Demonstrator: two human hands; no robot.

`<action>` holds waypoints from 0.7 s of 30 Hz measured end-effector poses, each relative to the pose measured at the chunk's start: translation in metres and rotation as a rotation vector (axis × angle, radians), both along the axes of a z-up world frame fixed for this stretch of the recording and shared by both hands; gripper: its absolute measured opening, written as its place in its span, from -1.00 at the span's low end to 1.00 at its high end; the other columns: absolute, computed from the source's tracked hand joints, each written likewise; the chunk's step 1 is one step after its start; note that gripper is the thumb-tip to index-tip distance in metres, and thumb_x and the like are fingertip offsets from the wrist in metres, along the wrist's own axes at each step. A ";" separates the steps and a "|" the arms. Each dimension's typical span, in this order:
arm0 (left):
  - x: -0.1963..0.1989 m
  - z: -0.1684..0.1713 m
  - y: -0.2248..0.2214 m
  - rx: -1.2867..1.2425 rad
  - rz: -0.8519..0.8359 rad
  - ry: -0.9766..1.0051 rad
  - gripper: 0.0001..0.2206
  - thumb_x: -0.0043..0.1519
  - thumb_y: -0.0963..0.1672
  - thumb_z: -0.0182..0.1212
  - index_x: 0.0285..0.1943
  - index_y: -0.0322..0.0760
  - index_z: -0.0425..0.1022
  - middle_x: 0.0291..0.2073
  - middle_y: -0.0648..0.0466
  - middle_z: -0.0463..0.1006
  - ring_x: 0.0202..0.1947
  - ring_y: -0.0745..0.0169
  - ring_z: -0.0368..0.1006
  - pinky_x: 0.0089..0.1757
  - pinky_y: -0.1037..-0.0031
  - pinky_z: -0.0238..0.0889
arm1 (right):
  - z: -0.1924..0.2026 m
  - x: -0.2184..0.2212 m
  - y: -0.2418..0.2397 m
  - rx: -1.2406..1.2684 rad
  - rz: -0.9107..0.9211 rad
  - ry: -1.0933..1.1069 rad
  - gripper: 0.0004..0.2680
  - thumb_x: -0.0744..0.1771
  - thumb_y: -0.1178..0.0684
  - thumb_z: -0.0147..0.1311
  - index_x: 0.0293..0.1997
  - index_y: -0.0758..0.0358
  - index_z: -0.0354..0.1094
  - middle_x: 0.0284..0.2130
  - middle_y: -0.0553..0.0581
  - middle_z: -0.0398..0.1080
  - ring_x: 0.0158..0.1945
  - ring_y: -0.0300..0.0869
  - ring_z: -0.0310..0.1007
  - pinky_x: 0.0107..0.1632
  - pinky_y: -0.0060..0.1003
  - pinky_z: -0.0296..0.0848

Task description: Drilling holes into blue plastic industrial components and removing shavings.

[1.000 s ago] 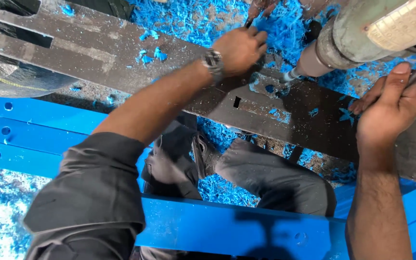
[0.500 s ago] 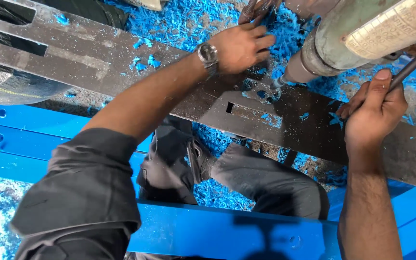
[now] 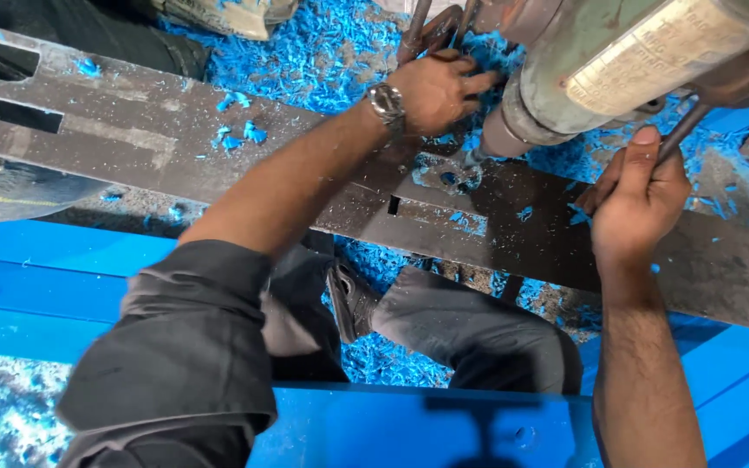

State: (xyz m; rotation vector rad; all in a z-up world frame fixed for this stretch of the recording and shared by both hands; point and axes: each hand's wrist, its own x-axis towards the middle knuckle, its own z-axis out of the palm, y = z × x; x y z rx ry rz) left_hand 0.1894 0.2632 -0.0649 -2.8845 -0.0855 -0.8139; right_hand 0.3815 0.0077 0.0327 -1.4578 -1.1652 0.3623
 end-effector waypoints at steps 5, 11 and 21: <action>-0.018 -0.004 -0.008 -0.018 0.209 0.330 -0.73 0.43 -0.04 0.02 0.02 -0.27 0.57 0.04 -0.02 0.54 0.16 -0.04 0.37 0.18 0.14 0.17 | -0.005 0.001 0.000 0.021 0.001 -0.001 -0.65 0.60 -0.11 -0.15 -0.30 0.23 0.10 -0.68 0.04 0.13 -0.68 -0.27 0.11 -0.56 -0.32 0.17; 0.017 -0.024 -0.001 -0.003 0.119 0.186 -0.67 0.18 -0.13 0.07 0.11 -0.12 0.59 0.25 0.05 0.43 0.25 0.02 0.29 0.23 0.09 0.01 | -0.003 0.002 0.002 0.016 -0.002 0.005 -0.64 0.60 -0.12 -0.15 -0.30 0.23 0.09 -0.68 0.03 0.14 -0.69 -0.28 0.12 -0.56 -0.31 0.22; -0.144 0.056 -0.136 -0.185 0.188 0.161 -0.58 0.16 -0.04 0.18 0.17 -0.30 0.50 0.08 -0.09 0.46 0.10 -0.05 0.39 0.14 0.10 0.21 | -0.015 0.011 0.004 0.032 0.033 0.018 -0.67 0.61 -0.08 -0.14 -0.28 0.23 0.10 -0.64 -0.01 0.15 -0.64 -0.32 0.09 -0.54 -0.35 0.10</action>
